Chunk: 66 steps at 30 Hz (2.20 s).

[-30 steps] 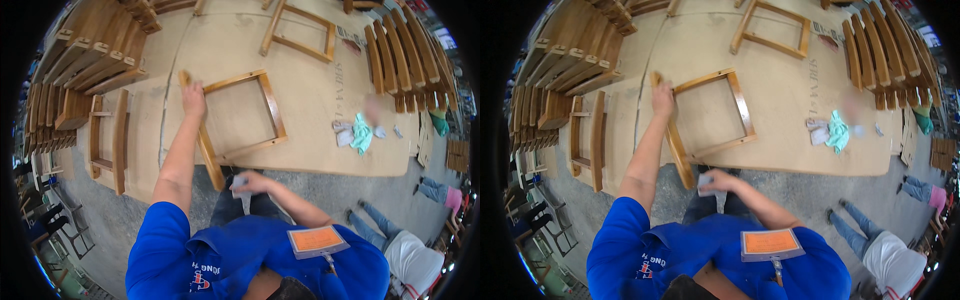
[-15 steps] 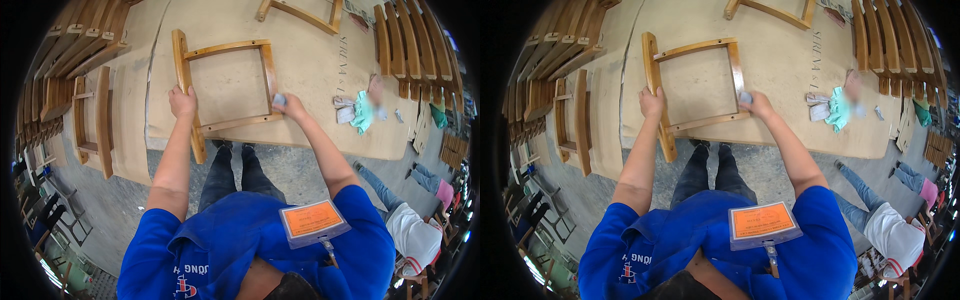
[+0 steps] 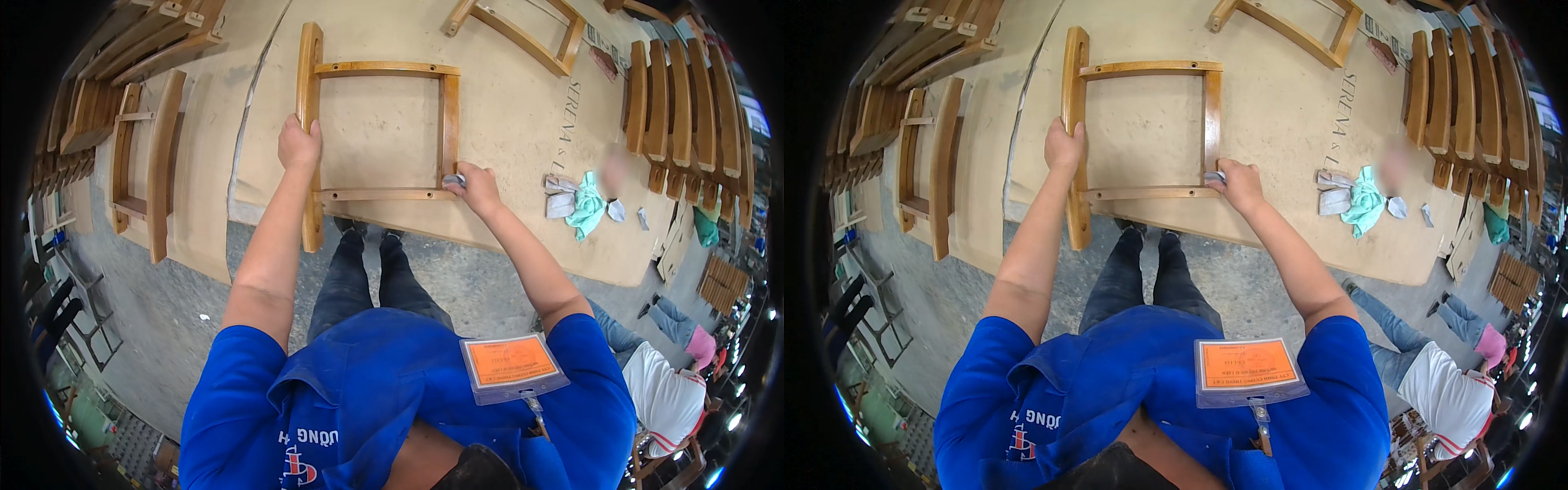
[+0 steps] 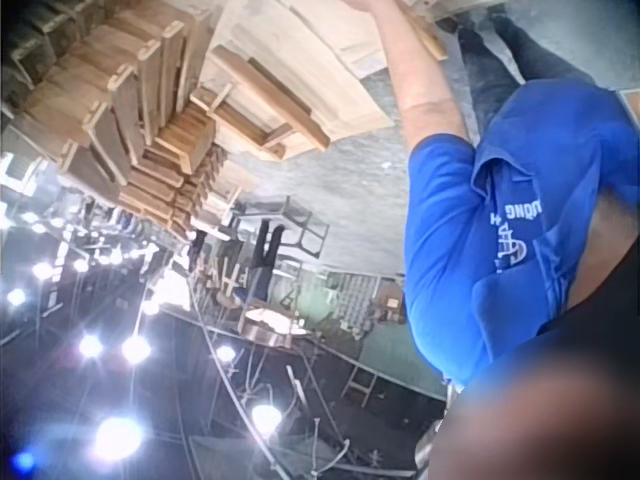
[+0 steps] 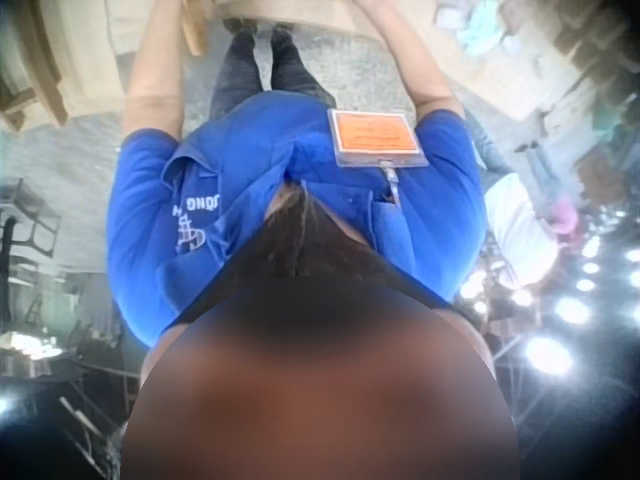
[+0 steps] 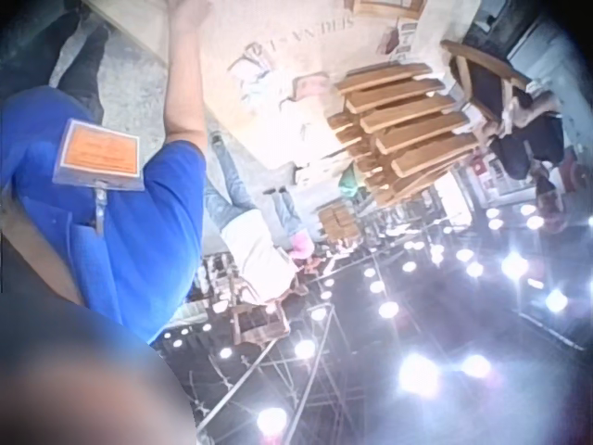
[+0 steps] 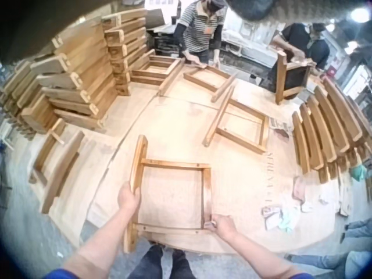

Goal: The person sands wooden chair frames with a sanding block, rotating each frame to reach all sides and edges. They handle multiple frames one at a time, placing finished pieces aside and picking up new ones from a nearby stack.

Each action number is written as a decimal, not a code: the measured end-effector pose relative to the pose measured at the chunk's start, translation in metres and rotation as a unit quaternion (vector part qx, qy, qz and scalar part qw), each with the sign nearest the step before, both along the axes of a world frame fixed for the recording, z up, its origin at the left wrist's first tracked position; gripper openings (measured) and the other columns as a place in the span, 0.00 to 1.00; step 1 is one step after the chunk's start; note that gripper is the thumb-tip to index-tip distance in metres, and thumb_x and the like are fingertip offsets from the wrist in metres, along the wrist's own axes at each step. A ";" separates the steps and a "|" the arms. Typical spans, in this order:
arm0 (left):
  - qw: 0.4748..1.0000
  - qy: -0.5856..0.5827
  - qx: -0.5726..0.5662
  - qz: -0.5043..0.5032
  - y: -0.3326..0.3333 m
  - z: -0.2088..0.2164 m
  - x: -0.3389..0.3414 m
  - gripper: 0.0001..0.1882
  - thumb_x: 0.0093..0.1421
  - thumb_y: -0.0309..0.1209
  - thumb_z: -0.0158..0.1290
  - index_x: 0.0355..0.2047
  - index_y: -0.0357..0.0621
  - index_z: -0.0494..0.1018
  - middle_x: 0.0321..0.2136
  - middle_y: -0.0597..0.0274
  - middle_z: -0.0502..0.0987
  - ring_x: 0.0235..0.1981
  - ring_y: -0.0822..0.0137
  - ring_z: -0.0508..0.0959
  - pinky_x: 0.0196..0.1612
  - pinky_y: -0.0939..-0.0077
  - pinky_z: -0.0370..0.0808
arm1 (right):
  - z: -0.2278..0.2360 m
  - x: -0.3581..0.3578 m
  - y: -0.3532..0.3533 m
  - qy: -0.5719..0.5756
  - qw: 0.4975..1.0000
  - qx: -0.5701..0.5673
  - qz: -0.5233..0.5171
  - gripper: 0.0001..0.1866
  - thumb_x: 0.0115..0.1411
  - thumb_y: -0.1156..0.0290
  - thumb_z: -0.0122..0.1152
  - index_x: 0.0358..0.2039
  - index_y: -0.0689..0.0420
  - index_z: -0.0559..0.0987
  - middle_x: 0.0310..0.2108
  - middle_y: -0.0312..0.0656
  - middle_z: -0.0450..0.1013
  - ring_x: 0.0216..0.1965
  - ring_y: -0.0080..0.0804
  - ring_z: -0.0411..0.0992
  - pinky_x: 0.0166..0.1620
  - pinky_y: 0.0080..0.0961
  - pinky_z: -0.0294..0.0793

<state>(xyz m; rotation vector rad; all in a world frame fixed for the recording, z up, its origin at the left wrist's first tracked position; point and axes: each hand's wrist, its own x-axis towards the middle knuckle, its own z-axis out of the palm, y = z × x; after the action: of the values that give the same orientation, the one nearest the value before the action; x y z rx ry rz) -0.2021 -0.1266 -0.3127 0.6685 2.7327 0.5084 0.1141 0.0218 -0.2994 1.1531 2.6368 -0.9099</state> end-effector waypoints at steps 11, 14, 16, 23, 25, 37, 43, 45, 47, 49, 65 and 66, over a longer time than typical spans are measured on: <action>1.000 0.005 0.020 -0.006 -0.003 -0.012 -0.004 0.18 0.54 0.40 0.56 0.38 0.40 0.70 0.38 0.47 0.76 0.41 0.46 0.76 0.43 0.53 0.73 | -0.008 0.000 -0.006 -0.017 0.998 -0.026 -0.053 0.19 0.46 0.54 0.70 0.27 0.55 0.74 0.28 0.42 0.76 0.32 0.45 0.73 0.43 0.39 0.63; 0.998 0.033 0.058 -0.015 -0.006 -0.017 -0.003 0.19 0.54 0.39 0.56 0.41 0.40 0.70 0.38 0.47 0.76 0.41 0.46 0.76 0.44 0.54 0.73 | -0.013 -0.004 0.000 0.031 0.998 0.058 -0.022 0.21 0.44 0.53 0.71 0.24 0.55 0.71 0.27 0.45 0.75 0.32 0.47 0.74 0.44 0.39 0.67; 0.994 0.036 0.102 -0.006 -0.006 -0.018 -0.002 0.20 0.53 0.38 0.56 0.44 0.41 0.71 0.38 0.46 0.76 0.41 0.46 0.76 0.44 0.55 0.73 | -0.020 -0.005 0.003 0.149 0.983 0.096 -0.052 0.19 0.45 0.53 0.70 0.25 0.53 0.73 0.28 0.43 0.75 0.32 0.47 0.73 0.44 0.40 0.66; 0.996 0.013 0.077 -0.037 -0.006 -0.011 -0.002 0.18 0.56 0.39 0.55 0.39 0.36 0.70 0.36 0.43 0.75 0.40 0.44 0.75 0.43 0.54 0.71 | -0.027 0.010 -0.008 0.055 0.998 0.006 -0.021 0.18 0.47 0.53 0.69 0.28 0.51 0.74 0.29 0.42 0.75 0.34 0.44 0.72 0.44 0.40 0.62; 0.996 0.019 0.078 -0.045 -0.006 -0.012 -0.003 0.19 0.56 0.38 0.54 0.40 0.35 0.69 0.37 0.43 0.75 0.40 0.43 0.75 0.43 0.55 0.71 | -0.027 0.008 -0.002 0.054 0.998 0.001 -0.019 0.19 0.47 0.52 0.68 0.28 0.52 0.73 0.28 0.42 0.74 0.34 0.44 0.72 0.44 0.40 0.63; 0.996 0.010 0.077 -0.039 -0.003 -0.012 -0.003 0.20 0.56 0.38 0.53 0.42 0.34 0.69 0.36 0.41 0.75 0.39 0.43 0.75 0.44 0.57 0.72 | -0.042 0.031 -0.008 0.131 0.991 -0.013 -0.010 0.22 0.45 0.52 0.71 0.27 0.55 0.71 0.26 0.43 0.72 0.32 0.44 0.71 0.39 0.39 0.65; 0.994 0.006 0.103 -0.037 -0.003 -0.004 0.002 0.18 0.56 0.37 0.53 0.41 0.35 0.69 0.36 0.41 0.75 0.39 0.42 0.75 0.43 0.54 0.72 | -0.054 0.006 0.016 0.203 0.967 -0.009 -0.156 0.21 0.45 0.56 0.73 0.28 0.57 0.73 0.25 0.47 0.73 0.28 0.46 0.73 0.31 0.35 0.71; 0.996 0.008 0.083 -0.031 -0.002 -0.002 0.002 0.18 0.56 0.37 0.53 0.40 0.35 0.69 0.36 0.42 0.75 0.39 0.42 0.75 0.42 0.53 0.72 | -0.056 0.013 0.004 0.216 0.961 -0.040 -0.170 0.22 0.44 0.56 0.73 0.29 0.58 0.74 0.25 0.48 0.74 0.28 0.46 0.74 0.31 0.34 0.72; 0.998 -0.003 0.052 -0.021 0.000 0.001 0.002 0.18 0.56 0.38 0.53 0.39 0.36 0.68 0.36 0.42 0.75 0.39 0.42 0.75 0.42 0.53 0.72 | -0.056 0.031 -0.020 0.191 0.958 -0.100 -0.187 0.21 0.44 0.59 0.74 0.29 0.59 0.74 0.25 0.49 0.74 0.28 0.42 0.74 0.32 0.32 0.72; 0.999 -0.012 0.040 -0.020 0.001 0.003 0.002 0.18 0.56 0.38 0.52 0.39 0.36 0.68 0.36 0.42 0.75 0.39 0.42 0.75 0.42 0.53 0.72 | -0.058 0.039 -0.027 0.187 0.963 -0.093 -0.172 0.17 0.47 0.64 0.73 0.31 0.59 0.75 0.27 0.44 0.75 0.28 0.32 0.73 0.34 0.28 0.72; 0.999 -0.010 0.032 -0.019 0.002 0.002 0.000 0.19 0.56 0.38 0.52 0.40 0.36 0.66 0.37 0.41 0.75 0.39 0.43 0.75 0.42 0.52 0.72 | -0.051 0.009 -0.029 0.152 0.934 -0.074 -0.314 0.26 0.45 0.57 0.72 0.34 0.63 0.71 0.32 0.53 0.74 0.35 0.45 0.73 0.37 0.37 0.71; 0.999 -0.006 0.033 -0.019 0.003 0.002 0.001 0.19 0.56 0.38 0.52 0.40 0.36 0.66 0.37 0.41 0.75 0.39 0.43 0.75 0.42 0.52 0.72 | -0.051 0.003 -0.017 0.129 0.931 -0.078 -0.334 0.26 0.44 0.57 0.73 0.33 0.62 0.70 0.31 0.53 0.74 0.34 0.45 0.73 0.37 0.37 0.71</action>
<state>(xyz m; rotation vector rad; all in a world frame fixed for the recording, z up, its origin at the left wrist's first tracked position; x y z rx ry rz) -0.2014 -0.1241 -0.3102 0.7300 2.6967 0.5934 0.1176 0.0044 -0.3509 2.0602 2.2867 -1.4282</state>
